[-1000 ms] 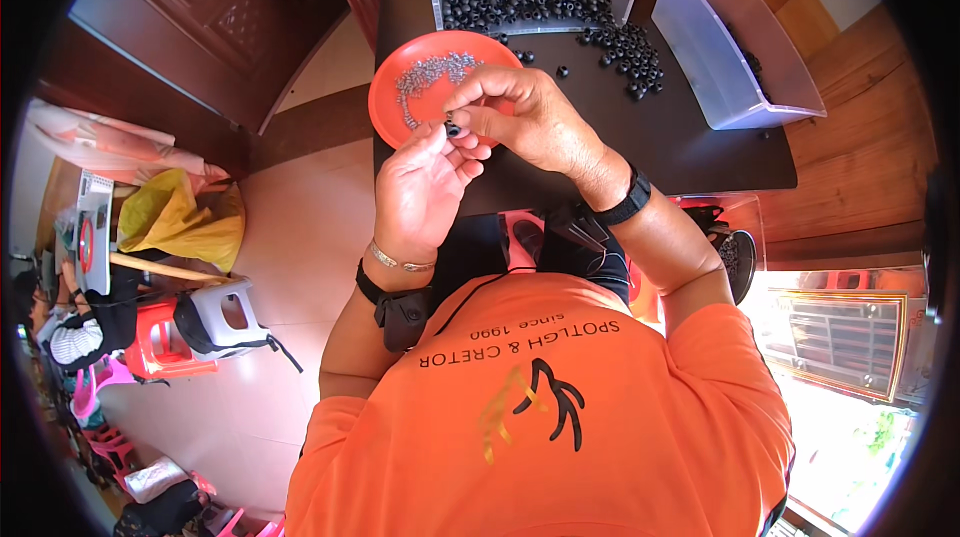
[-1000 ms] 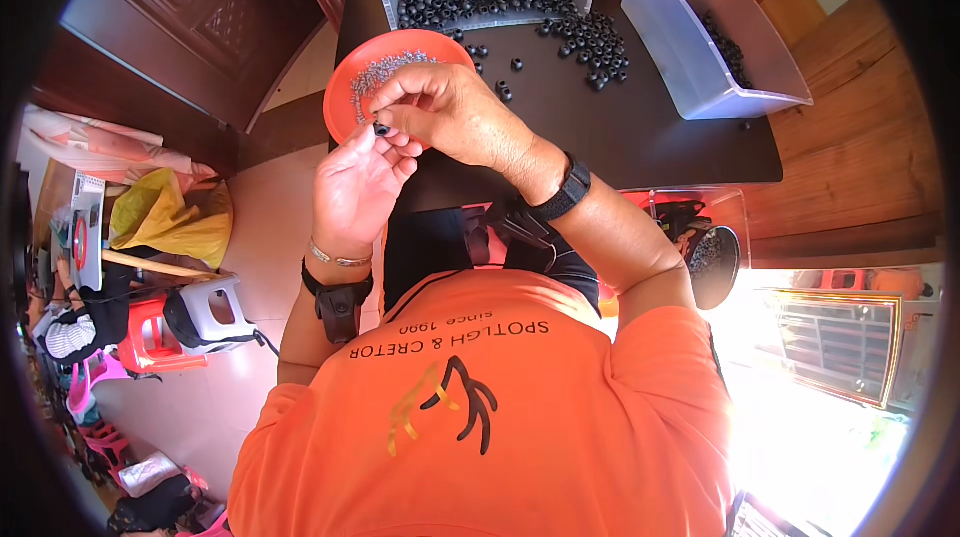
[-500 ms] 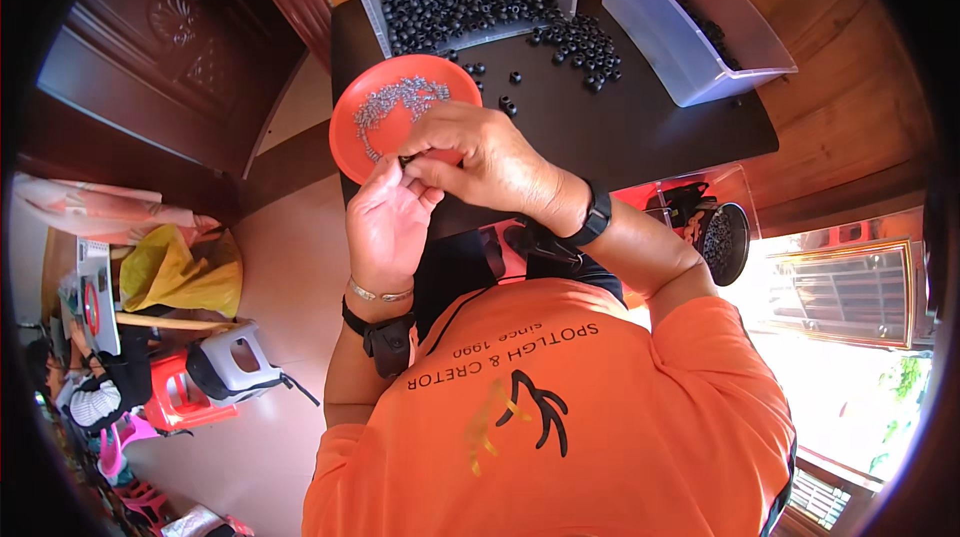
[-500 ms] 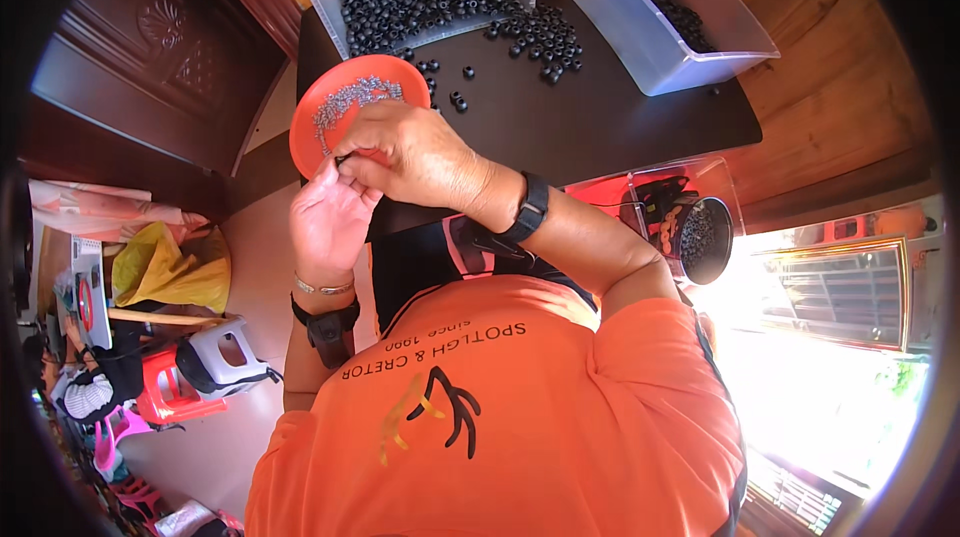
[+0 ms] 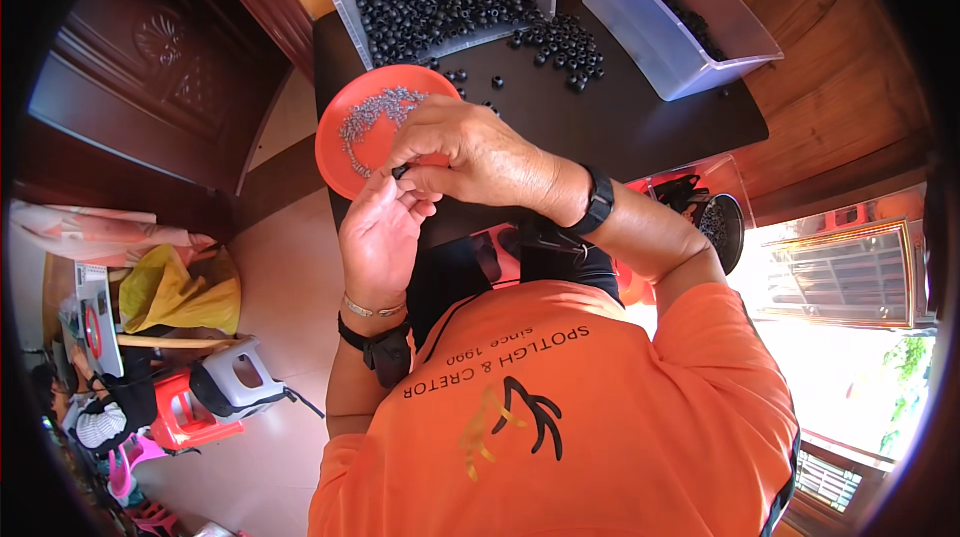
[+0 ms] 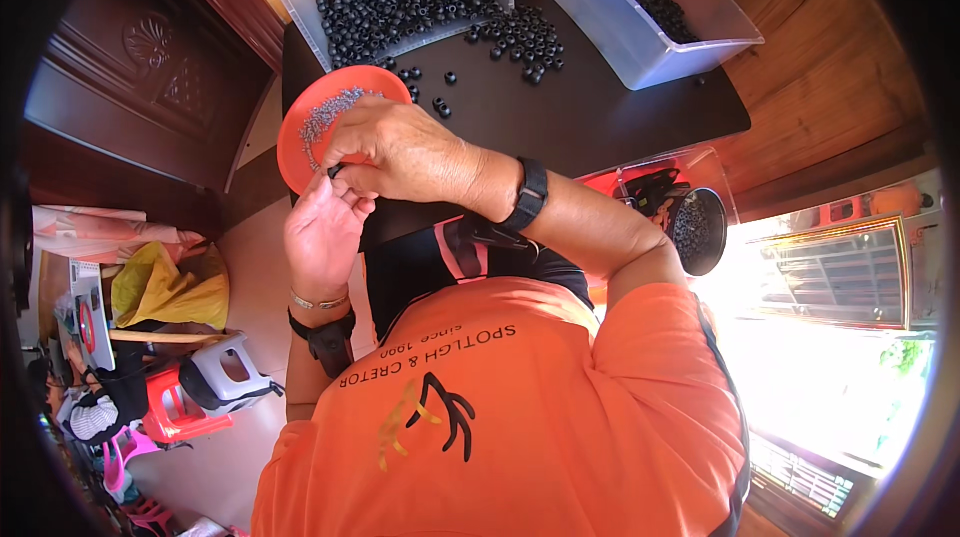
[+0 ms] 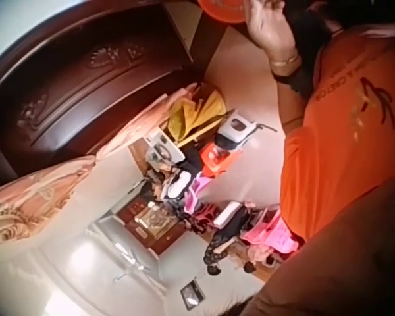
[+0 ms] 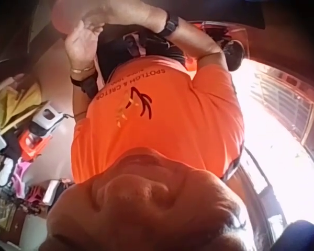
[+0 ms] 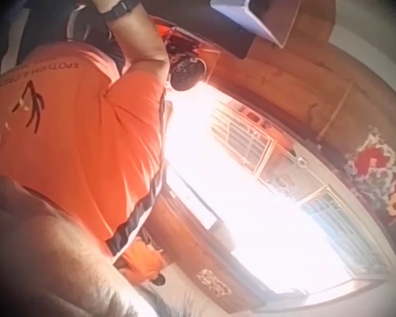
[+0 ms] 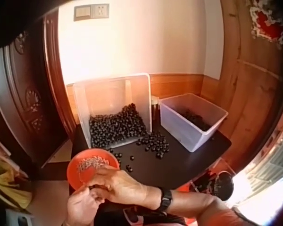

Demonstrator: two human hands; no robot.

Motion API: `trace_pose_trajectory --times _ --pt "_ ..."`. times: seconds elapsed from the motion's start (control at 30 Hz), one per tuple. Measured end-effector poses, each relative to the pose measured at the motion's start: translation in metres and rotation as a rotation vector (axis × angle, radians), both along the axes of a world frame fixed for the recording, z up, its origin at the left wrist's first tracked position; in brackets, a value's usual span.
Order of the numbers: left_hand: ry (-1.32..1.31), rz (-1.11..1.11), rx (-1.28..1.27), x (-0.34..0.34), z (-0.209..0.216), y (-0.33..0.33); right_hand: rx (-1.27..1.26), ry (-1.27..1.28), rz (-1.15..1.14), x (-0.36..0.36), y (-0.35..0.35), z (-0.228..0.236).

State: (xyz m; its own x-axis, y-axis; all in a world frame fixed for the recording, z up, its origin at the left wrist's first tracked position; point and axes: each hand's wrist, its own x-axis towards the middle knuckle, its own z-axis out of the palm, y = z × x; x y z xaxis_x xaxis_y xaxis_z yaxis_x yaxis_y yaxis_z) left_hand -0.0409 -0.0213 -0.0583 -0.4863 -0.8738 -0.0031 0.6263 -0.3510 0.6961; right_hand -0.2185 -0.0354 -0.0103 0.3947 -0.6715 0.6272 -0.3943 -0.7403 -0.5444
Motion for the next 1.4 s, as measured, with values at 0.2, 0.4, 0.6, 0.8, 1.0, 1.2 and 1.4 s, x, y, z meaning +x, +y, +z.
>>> trace_pose_trajectory --times 0.2,0.4,0.6,0.8,1.0,1.2,1.4 --pt "-0.055 0.009 -0.085 0.001 -0.001 0.0 0.0 0.052 0.08 -0.001 -0.003 0.006" --pt "-0.035 0.039 -0.059 0.001 -0.003 0.0 0.014 -0.001 0.08 0.0 -0.004 0.001" --pt "-0.02 0.06 -0.031 0.012 0.003 0.0 0.015 0.347 -0.342 -0.069 -0.075 0.016" --pt "-0.008 0.068 0.005 0.017 0.004 -0.002 0.338 0.937 -0.594 -0.128 -0.131 -0.001" --pt "-0.013 0.072 0.029 0.018 0.002 -0.003 0.31 1.003 -0.637 -0.131 -0.143 -0.029" --pt "-0.007 0.066 0.039 0.017 0.002 0.0 0.343 0.969 -0.663 -0.128 -0.145 -0.037" --pt "-0.005 0.076 0.034 0.019 0.003 0.006 0.366 0.999 -0.681 -0.124 -0.149 -0.037"
